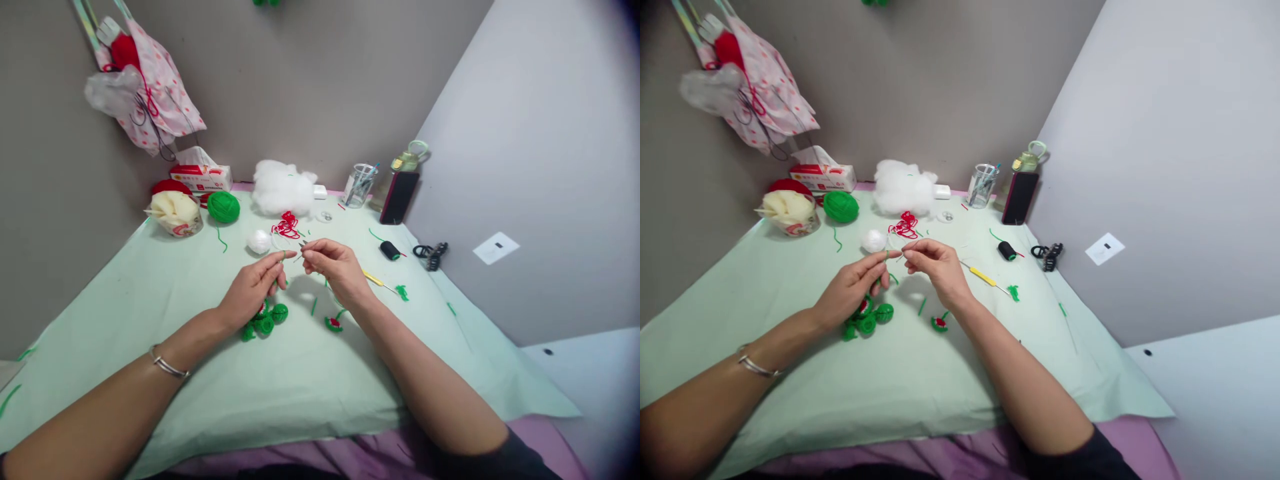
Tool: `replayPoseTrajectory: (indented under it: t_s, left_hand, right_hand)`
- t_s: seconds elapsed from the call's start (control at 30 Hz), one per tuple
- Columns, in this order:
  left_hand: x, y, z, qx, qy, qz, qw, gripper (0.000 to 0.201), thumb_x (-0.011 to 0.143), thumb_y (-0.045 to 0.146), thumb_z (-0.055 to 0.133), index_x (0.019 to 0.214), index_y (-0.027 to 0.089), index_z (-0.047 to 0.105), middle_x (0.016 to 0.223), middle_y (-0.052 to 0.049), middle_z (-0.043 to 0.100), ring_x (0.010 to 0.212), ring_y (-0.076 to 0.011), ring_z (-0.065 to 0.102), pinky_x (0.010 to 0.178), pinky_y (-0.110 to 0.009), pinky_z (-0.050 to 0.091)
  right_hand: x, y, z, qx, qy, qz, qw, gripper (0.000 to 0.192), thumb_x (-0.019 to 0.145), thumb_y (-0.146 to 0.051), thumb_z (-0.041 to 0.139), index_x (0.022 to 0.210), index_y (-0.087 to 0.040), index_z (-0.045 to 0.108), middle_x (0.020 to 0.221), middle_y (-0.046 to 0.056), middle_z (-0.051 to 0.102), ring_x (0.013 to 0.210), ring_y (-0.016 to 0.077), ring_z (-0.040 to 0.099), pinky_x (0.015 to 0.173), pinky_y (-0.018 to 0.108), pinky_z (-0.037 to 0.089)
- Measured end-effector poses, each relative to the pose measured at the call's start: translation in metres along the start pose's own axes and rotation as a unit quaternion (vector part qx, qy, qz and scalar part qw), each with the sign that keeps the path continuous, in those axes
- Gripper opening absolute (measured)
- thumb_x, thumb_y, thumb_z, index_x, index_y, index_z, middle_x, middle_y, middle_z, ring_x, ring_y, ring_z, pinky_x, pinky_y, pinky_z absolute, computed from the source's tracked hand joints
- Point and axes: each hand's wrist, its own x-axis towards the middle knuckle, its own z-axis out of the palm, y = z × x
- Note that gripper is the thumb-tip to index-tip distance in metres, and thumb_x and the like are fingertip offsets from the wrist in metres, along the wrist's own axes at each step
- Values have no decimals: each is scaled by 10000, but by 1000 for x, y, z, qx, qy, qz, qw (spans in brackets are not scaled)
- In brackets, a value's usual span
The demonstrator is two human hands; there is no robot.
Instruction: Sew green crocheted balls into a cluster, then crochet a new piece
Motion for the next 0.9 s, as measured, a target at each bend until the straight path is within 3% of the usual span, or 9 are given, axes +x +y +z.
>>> replayPoseTrajectory:
  t_s: [0.13, 0.37, 0.5, 0.6, 0.9]
  left_hand:
    - [-6, -7, 9, 63, -29, 40, 997, 460, 1045, 392, 433, 1446, 226, 583, 769, 13, 627, 588, -130, 507, 623, -269, 455]
    - [-5, -4, 6, 114, 30, 73, 990, 494, 1035, 351, 449, 1512, 254, 532, 768, 24, 620, 631, -142, 531, 681, -262, 457]
    - [-5, -4, 6, 122, 27, 83, 989, 515, 1051, 351, 413, 1547, 237, 488, 760, 27, 594, 636, -140, 523, 694, -258, 451]
    - [-5, -6, 6, 126, 29, 89, 988, 513, 1051, 352, 411, 1547, 250, 488, 762, 29, 595, 635, -139, 523, 692, -256, 447]
    - [-5, -8, 7, 138, 19, 91, 986, 533, 1058, 345, 382, 1573, 223, 450, 776, 24, 588, 641, -140, 512, 709, -261, 447]
  right_hand:
    - [-6, -2, 9, 23, 7, 9, 1000, 293, 698, -371, 859, 869, -188, 705, 781, 8, 724, 723, 136, 689, 719, 290, 576]
    - [-13, -3, 15, -159, -5, -58, 986, 163, 814, -335, 726, 776, -186, 673, 678, -20, 625, 581, 97, 514, 578, 252, 466]
    - [-16, -1, 16, -237, -54, -56, 968, 170, 912, -324, 592, 907, -195, 703, 644, -33, 576, 570, 101, 482, 562, 242, 413]
    - [-18, -1, 16, -271, -46, -76, 958, 222, 937, -318, 550, 997, -205, 731, 635, -35, 546, 562, 105, 462, 551, 244, 374]
    - [-20, -1, 16, -311, -19, -102, 945, 235, 948, -319, 551, 998, -196, 745, 584, -49, 508, 521, 97, 395, 541, 250, 328]
